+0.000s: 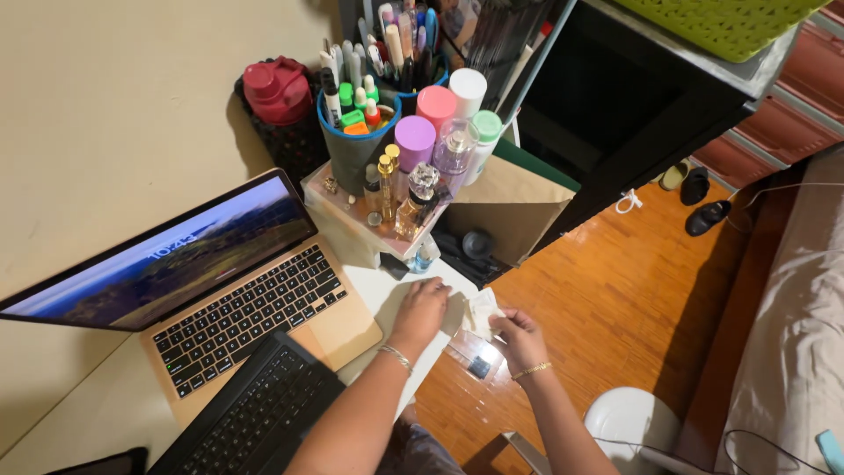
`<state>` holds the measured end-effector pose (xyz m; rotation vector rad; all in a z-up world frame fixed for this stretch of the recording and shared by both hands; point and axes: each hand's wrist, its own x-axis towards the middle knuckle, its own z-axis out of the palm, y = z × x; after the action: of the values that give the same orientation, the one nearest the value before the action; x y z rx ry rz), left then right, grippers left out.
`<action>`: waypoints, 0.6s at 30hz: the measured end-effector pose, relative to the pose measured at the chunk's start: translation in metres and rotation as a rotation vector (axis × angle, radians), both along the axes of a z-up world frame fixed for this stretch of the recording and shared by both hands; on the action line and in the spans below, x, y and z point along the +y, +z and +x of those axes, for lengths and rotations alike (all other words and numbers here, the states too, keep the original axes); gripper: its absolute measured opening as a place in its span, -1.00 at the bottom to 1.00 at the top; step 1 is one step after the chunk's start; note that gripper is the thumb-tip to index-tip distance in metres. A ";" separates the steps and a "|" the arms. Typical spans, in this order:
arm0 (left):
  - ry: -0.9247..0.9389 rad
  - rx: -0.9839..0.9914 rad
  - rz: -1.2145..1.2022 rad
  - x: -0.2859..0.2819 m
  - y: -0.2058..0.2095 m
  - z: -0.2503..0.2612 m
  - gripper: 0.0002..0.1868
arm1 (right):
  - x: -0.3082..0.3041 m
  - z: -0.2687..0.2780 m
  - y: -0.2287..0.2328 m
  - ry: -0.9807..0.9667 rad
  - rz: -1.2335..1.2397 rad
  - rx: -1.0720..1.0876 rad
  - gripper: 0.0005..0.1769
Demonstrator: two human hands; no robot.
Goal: The recorder cleans a white desk surface and electronics using a spray and a wipe.
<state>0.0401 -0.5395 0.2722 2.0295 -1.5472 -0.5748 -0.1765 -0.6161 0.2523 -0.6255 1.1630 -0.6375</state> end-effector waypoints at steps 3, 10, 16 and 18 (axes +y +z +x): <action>0.035 -0.008 0.010 0.019 0.014 0.015 -0.65 | 0.004 0.007 -0.023 0.037 -0.034 -0.076 -0.84; 0.081 -0.020 -0.043 0.039 0.025 0.034 -0.52 | 0.011 0.067 -0.035 -0.031 -0.089 0.174 -0.57; 0.105 -0.033 -0.192 0.072 0.071 0.038 -0.56 | 0.015 0.075 0.004 0.151 -0.422 0.494 -0.56; 0.141 -0.014 -0.234 0.101 0.092 0.038 -0.60 | 0.020 0.064 0.014 0.220 -0.546 0.671 -0.49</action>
<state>0.0779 -0.4387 0.3639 1.9464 -1.3944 -0.3101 -0.1128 -0.5961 0.2666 -1.4924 1.5129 -0.5694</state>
